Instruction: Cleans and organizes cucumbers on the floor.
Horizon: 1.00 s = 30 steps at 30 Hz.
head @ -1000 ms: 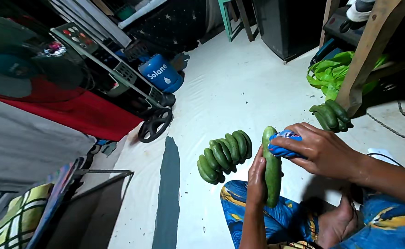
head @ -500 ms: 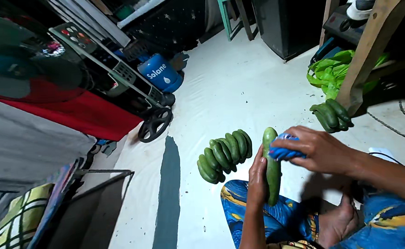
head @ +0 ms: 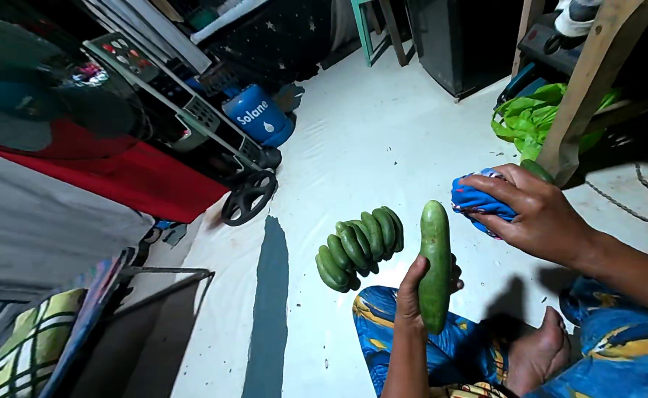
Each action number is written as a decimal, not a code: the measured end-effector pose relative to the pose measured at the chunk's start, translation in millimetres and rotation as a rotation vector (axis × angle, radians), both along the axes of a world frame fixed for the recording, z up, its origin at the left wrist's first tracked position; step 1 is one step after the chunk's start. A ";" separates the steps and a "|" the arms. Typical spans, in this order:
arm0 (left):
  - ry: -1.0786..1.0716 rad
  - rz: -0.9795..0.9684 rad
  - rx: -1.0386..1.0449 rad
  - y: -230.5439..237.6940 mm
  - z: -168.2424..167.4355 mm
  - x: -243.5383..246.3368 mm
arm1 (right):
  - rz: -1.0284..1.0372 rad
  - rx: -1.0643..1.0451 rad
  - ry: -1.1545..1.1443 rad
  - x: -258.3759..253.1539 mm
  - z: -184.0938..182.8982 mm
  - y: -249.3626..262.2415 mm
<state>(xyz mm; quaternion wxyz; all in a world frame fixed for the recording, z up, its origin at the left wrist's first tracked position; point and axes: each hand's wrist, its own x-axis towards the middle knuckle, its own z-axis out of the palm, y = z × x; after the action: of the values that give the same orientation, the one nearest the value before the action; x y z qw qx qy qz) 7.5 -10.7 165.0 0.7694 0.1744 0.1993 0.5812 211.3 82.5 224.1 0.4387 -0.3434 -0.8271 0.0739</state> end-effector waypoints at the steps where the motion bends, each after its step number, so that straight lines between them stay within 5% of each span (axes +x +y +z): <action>1: 0.018 -0.040 0.018 -0.4 1.8 0.0 | 0.000 0.011 -0.008 -0.2 0.2 0.3; 5: 0.167 -0.138 0.143 0.0 5.8 4.3 | 0.009 0.107 -0.060 0.0 -0.6 1.6; 13: 0.529 0.065 0.094 0.1 12.5 12.8 | 0.313 0.149 -0.228 -6.7 -4.8 -5.9; 21: 0.811 0.174 0.265 -0.2 12.7 0.1 | 0.070 0.115 -0.109 -4.8 2.6 -4.1; 30: 1.242 0.450 0.434 -0.3 6.9 9.4 | 0.284 0.142 -0.250 -17.8 -3.3 -11.8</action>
<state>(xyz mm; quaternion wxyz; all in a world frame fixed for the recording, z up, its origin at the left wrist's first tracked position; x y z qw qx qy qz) 17.0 -11.0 171.8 0.3214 0.5793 0.5132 0.5457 193.6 70.8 220.8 0.3408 -0.1979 -0.9185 0.0331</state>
